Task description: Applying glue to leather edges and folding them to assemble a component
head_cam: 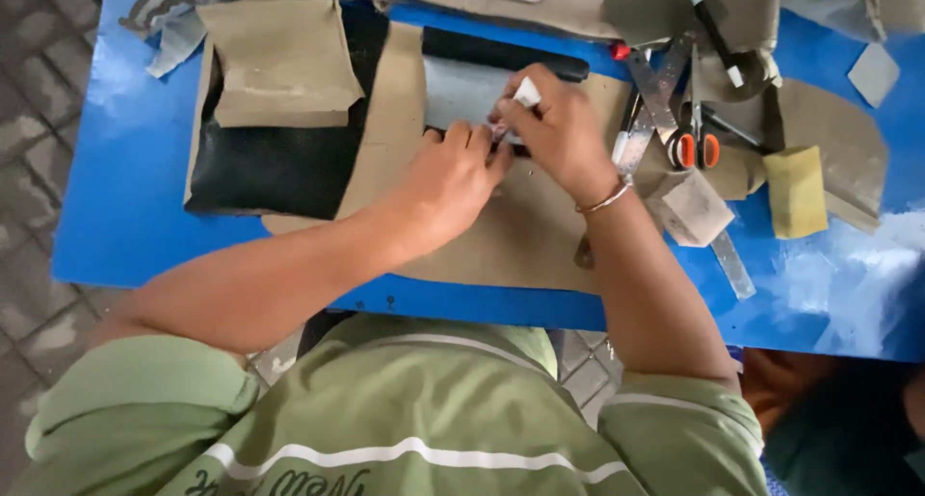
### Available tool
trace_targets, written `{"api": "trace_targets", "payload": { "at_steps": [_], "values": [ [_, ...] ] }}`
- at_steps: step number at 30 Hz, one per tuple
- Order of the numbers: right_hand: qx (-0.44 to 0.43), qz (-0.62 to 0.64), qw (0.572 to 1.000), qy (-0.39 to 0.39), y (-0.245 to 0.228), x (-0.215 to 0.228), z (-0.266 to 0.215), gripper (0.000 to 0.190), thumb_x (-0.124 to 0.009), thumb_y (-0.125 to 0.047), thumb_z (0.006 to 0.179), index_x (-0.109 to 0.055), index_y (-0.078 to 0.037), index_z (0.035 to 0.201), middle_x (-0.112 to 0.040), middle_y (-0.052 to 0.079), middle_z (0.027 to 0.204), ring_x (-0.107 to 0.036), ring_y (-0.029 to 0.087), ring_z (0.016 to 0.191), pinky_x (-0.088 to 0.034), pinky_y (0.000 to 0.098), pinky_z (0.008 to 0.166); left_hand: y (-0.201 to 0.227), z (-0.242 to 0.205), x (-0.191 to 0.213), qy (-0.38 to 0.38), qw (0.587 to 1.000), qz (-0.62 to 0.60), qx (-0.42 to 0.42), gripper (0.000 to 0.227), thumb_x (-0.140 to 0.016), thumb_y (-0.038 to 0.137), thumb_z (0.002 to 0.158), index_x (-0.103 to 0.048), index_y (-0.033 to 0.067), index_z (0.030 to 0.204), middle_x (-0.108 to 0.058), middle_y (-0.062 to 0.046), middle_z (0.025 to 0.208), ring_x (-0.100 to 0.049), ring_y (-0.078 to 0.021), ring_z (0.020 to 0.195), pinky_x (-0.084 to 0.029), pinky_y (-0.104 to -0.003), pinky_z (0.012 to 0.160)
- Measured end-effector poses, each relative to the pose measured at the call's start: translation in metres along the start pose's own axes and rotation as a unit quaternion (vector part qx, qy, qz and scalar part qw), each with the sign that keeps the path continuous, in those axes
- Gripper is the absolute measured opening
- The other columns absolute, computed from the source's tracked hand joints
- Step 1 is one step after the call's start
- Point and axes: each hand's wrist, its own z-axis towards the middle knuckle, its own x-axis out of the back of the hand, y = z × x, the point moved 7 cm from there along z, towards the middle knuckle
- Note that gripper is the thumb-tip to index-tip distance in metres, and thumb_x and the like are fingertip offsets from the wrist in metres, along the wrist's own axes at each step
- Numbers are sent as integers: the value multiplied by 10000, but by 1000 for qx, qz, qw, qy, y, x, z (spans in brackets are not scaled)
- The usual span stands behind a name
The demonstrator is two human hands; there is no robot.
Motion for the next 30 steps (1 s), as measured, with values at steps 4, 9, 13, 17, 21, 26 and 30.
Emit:
{"api": "trace_targets", "payload": {
  "at_steps": [4,9,13,17,21,26,30],
  "values": [
    [5,24,1000,7,9,3,-4,69,-602,-185,1040,-580,-122,1023,-802,8,874,-719,98,692,-536,269,592,-8,4,5,3,999,-27,-24,389,-705,85,736,-690,133,1122,-573,-72,873,-530,-258,757,-413,-369,475],
    [-10,106,994,-4,10,-4,-4,39,-608,-133,1032,-572,-127,1018,-780,34,862,-710,92,676,-585,218,633,-24,11,-13,-40,998,-38,15,150,-657,138,829,-662,189,969,-626,-40,870,-629,-257,796,-535,-383,529],
    [18,-56,998,4,4,10,-7,93,-579,-193,1002,-573,-100,1002,-767,-4,759,-728,167,718,-517,336,690,-32,7,-29,-97,991,-92,5,260,-769,13,765,-677,121,983,-606,-91,916,-600,-304,834,-539,-414,580],
    [5,-22,1000,0,-2,4,-8,65,-583,-190,1004,-560,-130,994,-775,-21,795,-600,107,531,-453,291,570,-38,10,-24,-111,985,-132,10,233,-732,-28,788,-715,124,964,-581,-80,847,-603,-314,767,-530,-437,526],
    [86,-85,993,7,6,3,-5,97,-634,-192,1010,-576,-118,988,-733,6,741,-676,202,628,-452,371,618,-37,11,-20,-83,989,-118,5,110,-689,60,796,-709,158,844,-598,-84,838,-621,-332,775,-551,-450,574],
    [106,-210,972,24,12,11,-12,109,-606,-167,1026,-604,-61,1000,-630,82,721,-597,306,719,-423,462,567,-21,2,-26,-103,991,-86,16,197,-733,20,768,-679,103,938,-591,-105,944,-584,-316,854,-520,-451,518],
    [93,-248,964,-32,6,14,-14,105,-555,-181,1053,-583,-81,1040,-647,128,850,-583,382,836,-436,539,662,-35,5,-40,-33,995,-91,28,259,-772,15,674,-686,190,845,-543,-19,800,-563,-294,760,-426,-405,456]
  ]
}}
